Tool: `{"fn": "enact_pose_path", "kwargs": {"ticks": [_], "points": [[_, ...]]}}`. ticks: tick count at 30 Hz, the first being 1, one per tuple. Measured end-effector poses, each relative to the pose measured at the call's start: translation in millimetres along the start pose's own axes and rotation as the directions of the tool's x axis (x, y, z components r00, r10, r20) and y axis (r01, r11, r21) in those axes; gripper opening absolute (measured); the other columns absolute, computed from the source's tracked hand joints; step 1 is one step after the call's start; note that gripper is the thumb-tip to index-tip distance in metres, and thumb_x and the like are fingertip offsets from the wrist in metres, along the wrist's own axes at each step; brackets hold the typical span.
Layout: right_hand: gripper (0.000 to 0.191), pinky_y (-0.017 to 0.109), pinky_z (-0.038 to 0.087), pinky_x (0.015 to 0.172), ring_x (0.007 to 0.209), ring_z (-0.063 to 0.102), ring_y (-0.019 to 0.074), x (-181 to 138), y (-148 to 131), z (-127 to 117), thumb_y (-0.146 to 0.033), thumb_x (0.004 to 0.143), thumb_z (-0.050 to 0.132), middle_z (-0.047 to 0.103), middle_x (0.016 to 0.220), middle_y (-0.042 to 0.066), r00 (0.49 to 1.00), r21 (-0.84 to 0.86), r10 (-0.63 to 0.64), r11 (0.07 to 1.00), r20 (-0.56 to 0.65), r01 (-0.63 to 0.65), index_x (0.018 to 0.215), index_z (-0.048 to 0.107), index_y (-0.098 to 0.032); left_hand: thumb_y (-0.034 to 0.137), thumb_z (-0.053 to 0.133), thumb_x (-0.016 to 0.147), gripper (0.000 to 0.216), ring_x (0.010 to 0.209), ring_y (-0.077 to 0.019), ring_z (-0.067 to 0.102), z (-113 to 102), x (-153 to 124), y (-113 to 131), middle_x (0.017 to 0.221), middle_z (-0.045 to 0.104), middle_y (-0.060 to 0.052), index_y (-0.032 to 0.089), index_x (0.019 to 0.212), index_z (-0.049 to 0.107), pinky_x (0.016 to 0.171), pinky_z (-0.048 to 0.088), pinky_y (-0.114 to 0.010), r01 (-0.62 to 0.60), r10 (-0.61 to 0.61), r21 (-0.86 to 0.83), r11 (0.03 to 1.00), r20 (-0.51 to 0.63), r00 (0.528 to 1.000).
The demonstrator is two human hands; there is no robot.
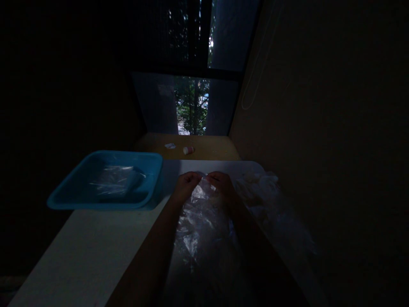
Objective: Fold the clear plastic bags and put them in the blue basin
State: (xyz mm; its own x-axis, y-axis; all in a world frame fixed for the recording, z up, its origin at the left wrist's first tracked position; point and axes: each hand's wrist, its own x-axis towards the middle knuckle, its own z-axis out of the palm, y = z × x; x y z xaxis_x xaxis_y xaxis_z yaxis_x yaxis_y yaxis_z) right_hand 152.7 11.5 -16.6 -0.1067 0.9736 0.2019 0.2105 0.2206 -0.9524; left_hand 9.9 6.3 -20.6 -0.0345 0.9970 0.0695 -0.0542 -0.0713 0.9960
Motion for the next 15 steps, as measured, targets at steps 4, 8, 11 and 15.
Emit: {"fn": "enact_pose_path", "kwargs": {"ticks": [4,8,11,15], "points": [[0.019,0.022,0.040,0.055,0.058,0.051,0.0117,0.6,0.4,0.2,-0.033,0.061,0.055,0.059,0.062,0.001,1.000,0.006,0.008,1.000,-0.011,-0.008,0.063,0.061,-0.016,0.032,0.061,0.056,0.017,0.046,-0.0088,0.044,-0.5,0.4,-0.1,0.047,0.050,0.004,0.015,0.059,0.059,0.046,0.032,-0.020,-0.003,0.003,-0.005,1.000,-0.031,1.000],[0.019,0.019,0.037,0.048,0.053,0.048,0.0099,0.5,2.1,-0.3,-0.034,0.063,0.054,0.054,0.056,-0.001,1.000,-0.018,0.019,1.000,-0.018,-0.020,0.059,0.059,-0.016,0.032,0.061,0.056,0.018,0.045,-0.0081,0.042,-0.7,0.6,-1.4,0.047,0.049,0.004,0.015,0.059,0.059,0.044,0.031,-0.020,-0.010,0.010,-0.011,1.000,-0.040,0.999],[0.020,0.018,0.036,0.046,0.052,0.047,0.0090,0.8,3.9,-0.8,-0.034,0.064,0.053,0.054,0.056,-0.001,0.999,-0.010,0.031,0.999,-0.016,-0.031,0.060,0.058,-0.015,0.034,0.062,0.056,0.020,0.046,-0.0082,0.043,-0.7,0.0,-0.8,0.049,0.051,0.003,0.014,0.060,0.059,0.046,0.032,-0.020,-0.011,0.010,-0.026,1.000,-0.029,1.000],[0.020,0.018,0.036,0.045,0.050,0.046,0.0085,0.7,3.2,-1.2,-0.034,0.064,0.054,0.053,0.055,-0.001,0.998,0.012,0.048,0.999,-0.027,-0.047,0.061,0.058,-0.015,0.037,0.062,0.057,0.023,0.050,-0.0096,0.046,-0.8,-1.0,0.8,0.053,0.054,0.002,0.014,0.062,0.059,0.049,0.036,-0.021,-0.013,0.010,-0.067,0.998,-0.048,0.999]]}}
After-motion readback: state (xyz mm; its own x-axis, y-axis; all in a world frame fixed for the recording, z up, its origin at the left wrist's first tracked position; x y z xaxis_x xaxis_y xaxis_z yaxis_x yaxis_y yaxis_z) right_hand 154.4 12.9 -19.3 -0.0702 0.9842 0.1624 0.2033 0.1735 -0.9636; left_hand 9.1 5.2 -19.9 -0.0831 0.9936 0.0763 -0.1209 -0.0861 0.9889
